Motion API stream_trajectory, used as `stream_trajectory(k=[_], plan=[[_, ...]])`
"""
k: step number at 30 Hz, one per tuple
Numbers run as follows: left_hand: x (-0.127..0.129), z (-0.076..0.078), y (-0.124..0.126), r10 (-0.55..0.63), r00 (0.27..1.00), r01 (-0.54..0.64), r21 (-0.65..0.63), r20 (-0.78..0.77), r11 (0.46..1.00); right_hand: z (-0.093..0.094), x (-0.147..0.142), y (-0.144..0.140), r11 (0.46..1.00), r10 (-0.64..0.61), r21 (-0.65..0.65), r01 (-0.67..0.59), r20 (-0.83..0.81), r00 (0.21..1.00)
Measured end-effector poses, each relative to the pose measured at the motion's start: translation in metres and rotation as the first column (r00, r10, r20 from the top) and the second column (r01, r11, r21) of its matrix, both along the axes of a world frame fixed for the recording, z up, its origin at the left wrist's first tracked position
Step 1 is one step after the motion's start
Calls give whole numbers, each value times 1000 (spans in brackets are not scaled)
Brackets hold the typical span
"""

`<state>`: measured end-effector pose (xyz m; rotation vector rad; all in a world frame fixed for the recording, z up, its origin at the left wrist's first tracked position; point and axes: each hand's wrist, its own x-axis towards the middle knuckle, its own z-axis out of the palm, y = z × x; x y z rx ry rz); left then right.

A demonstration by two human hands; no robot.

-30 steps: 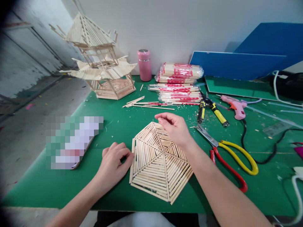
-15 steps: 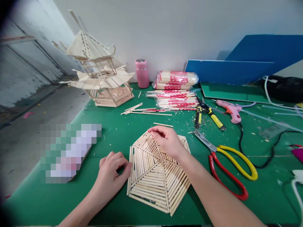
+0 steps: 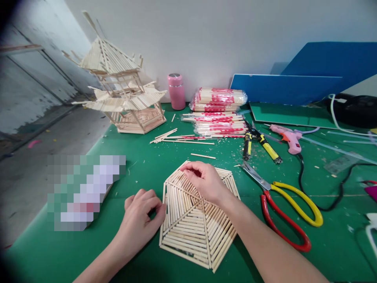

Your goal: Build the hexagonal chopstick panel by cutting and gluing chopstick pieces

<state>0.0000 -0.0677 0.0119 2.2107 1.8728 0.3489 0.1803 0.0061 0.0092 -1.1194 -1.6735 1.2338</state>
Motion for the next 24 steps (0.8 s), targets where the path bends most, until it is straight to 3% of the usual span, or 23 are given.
stream_trajectory(k=[24], plan=[[3,-5,2,33,999,-33,23,-16,999,0,1,-2,1000,14,13,-14,66,998]])
